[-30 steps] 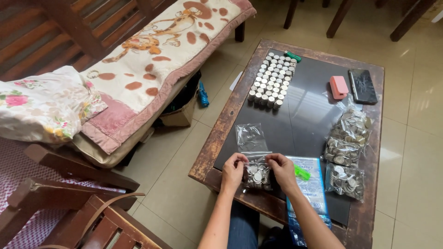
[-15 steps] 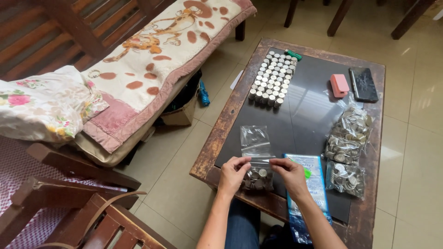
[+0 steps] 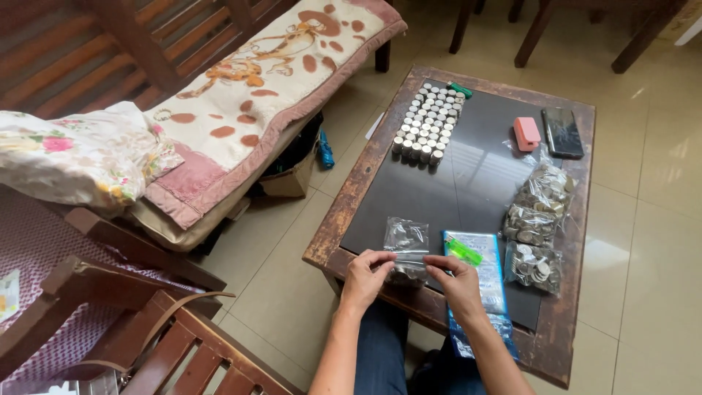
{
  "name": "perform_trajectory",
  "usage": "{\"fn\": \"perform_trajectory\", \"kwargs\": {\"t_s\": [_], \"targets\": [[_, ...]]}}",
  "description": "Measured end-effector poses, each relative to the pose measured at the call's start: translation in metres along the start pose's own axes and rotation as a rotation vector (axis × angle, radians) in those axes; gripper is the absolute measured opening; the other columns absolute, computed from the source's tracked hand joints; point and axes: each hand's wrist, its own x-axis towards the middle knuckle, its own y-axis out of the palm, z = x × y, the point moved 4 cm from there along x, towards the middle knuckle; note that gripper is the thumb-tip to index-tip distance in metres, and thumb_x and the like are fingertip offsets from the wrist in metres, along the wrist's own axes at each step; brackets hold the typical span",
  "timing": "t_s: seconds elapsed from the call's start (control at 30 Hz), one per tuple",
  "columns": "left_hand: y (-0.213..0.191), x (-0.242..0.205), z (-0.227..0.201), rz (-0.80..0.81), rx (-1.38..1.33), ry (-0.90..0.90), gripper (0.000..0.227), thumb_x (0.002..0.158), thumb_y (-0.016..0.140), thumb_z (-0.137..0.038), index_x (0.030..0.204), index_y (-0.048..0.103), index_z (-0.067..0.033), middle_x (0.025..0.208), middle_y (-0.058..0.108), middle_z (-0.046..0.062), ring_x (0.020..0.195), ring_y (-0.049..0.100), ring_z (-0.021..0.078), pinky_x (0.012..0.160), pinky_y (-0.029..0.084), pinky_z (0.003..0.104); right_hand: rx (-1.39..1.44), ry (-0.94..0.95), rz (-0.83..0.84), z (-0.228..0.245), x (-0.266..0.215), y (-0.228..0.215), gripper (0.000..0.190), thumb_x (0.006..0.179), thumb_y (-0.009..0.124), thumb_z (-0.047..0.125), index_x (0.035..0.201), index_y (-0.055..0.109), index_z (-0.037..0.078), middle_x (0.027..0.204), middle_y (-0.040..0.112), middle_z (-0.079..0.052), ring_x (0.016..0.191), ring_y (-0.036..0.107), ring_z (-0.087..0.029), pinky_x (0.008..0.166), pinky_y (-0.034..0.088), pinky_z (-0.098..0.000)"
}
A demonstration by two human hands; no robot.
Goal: Bagging coins into small plastic bags and sealing them using a lighter.
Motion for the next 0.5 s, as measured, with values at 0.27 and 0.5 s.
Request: {"fn": "perform_trajectory", "kwargs": {"t_s": [0.27, 0.5], "targets": [[-0.001, -0.005, 0.009, -0.032, 0.047, -0.028, 0.023, 0.092, 0.087, -0.015, 0.114, 0.091, -0.0204, 0.102, 0.083, 0.006, 0.102, 0.082, 0.0206, 0.089, 0.069, 0.033, 0.05, -0.128, -0.07, -0.004, -0.008, -0.001, 0.029, 0.087, 0.09, 0.001, 0.114, 0.093, 0.012, 0.096, 0.082, -0.009, 0.09, 0.068, -0.012, 0.087, 0.062, -0.0351], [0.003, 0.004, 0.023, -0.041, 0.149, -0.061, 0.017, 0.094, 0.085, -0.023, 0.108, 0.092, -0.028, 0.104, 0.081, 0.001, 0.104, 0.08, 0.0218, 0.091, 0.068, 0.035, -0.124, -0.11, -0.057, -0.007, 0.009, 0.0, 0.022, 0.086, 0.092, 0.008, 0.106, 0.095, 0.017, 0.091, 0.082, -0.011, 0.088, 0.073, -0.017, 0.084, 0.063, -0.0347]]}}
